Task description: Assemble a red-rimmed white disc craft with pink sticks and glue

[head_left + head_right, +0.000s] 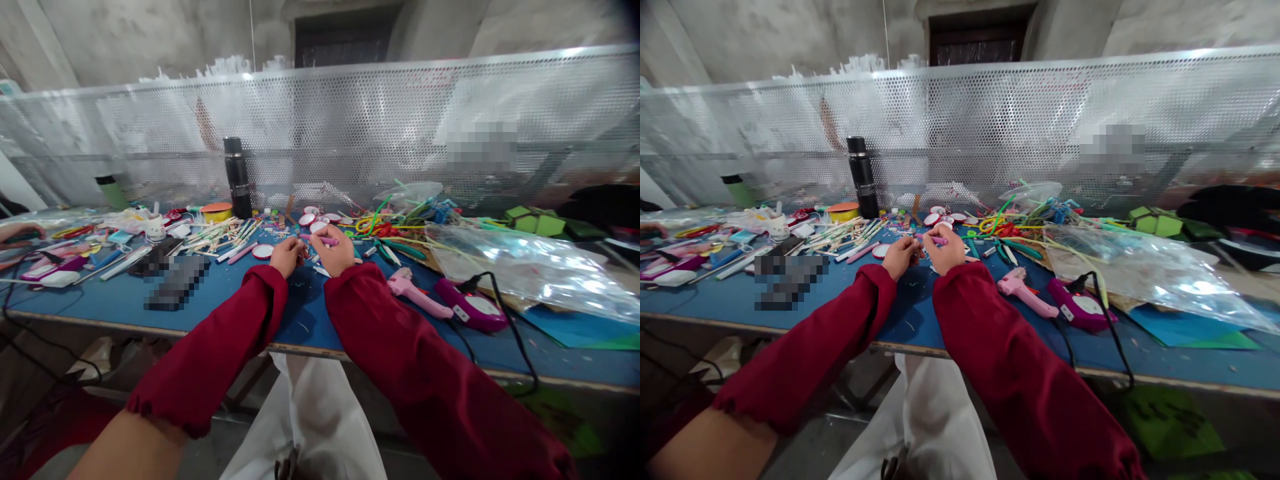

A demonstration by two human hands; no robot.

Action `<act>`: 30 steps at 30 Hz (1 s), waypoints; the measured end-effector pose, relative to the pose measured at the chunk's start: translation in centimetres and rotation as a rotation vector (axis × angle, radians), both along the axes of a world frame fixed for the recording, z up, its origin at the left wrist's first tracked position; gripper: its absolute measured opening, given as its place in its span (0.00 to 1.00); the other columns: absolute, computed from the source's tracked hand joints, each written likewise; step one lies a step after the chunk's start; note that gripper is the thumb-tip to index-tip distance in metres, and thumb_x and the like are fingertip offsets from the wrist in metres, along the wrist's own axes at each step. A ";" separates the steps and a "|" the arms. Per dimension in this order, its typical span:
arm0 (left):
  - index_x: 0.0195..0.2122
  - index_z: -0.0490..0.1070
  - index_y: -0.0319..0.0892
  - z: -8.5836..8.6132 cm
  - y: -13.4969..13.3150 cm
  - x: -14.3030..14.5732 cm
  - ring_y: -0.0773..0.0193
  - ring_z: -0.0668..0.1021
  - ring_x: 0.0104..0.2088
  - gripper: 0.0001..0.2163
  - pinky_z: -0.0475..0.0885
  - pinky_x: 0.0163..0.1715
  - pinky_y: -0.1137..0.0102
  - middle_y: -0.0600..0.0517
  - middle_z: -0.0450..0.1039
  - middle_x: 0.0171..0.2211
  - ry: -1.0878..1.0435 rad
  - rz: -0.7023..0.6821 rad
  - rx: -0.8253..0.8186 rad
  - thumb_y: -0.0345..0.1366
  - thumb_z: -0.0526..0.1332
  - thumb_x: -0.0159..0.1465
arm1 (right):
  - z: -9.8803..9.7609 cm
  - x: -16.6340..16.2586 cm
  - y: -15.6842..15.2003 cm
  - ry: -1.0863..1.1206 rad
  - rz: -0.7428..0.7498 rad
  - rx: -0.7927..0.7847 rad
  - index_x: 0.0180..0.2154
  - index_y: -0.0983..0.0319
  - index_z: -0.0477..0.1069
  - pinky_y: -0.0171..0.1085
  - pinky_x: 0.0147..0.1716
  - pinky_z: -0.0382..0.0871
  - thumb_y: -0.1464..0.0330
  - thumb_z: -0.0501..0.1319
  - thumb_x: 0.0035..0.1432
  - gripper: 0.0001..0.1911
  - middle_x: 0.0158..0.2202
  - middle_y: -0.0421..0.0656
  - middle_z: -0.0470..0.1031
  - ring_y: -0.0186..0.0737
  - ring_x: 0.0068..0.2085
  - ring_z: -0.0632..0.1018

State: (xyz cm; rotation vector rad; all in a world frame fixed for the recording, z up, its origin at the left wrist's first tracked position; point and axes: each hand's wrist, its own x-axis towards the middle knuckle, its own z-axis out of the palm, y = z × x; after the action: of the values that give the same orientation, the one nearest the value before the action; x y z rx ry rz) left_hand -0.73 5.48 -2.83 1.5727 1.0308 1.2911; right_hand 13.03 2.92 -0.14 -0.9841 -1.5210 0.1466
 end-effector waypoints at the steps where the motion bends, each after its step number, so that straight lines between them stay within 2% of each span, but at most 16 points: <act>1: 0.30 0.67 0.41 0.0 0.0 0.0 0.71 0.69 0.17 0.07 0.59 0.16 0.75 0.54 0.72 0.24 0.001 0.002 0.006 0.34 0.53 0.65 | 0.0 0.0 0.0 0.000 -0.011 0.001 0.27 0.59 0.69 0.35 0.32 0.65 0.64 0.60 0.54 0.07 0.26 0.38 0.74 0.36 0.29 0.73; 13: 0.30 0.66 0.41 0.2 -0.2 0.0 0.71 0.69 0.17 0.07 0.59 0.17 0.75 0.55 0.71 0.23 0.003 0.003 0.007 0.34 0.53 0.65 | -0.1 -0.1 0.2 0.051 -0.001 0.011 0.28 0.59 0.69 0.35 0.32 0.66 0.64 0.60 0.55 0.07 0.26 0.38 0.75 0.37 0.30 0.75; 30: 0.29 0.66 0.41 0.2 -0.2 -0.1 0.71 0.68 0.17 0.08 0.61 0.18 0.75 0.55 0.72 0.24 0.012 0.009 -0.012 0.36 0.53 0.65 | 0.0 0.0 0.0 0.015 -0.018 0.000 0.28 0.58 0.69 0.35 0.31 0.65 0.63 0.59 0.55 0.07 0.25 0.37 0.73 0.36 0.29 0.73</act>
State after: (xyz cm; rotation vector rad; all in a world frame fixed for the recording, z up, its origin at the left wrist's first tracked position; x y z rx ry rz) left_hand -0.78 5.29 -2.68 1.5697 1.0523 1.2811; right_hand 13.02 2.88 -0.17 -0.9950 -1.4982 0.1408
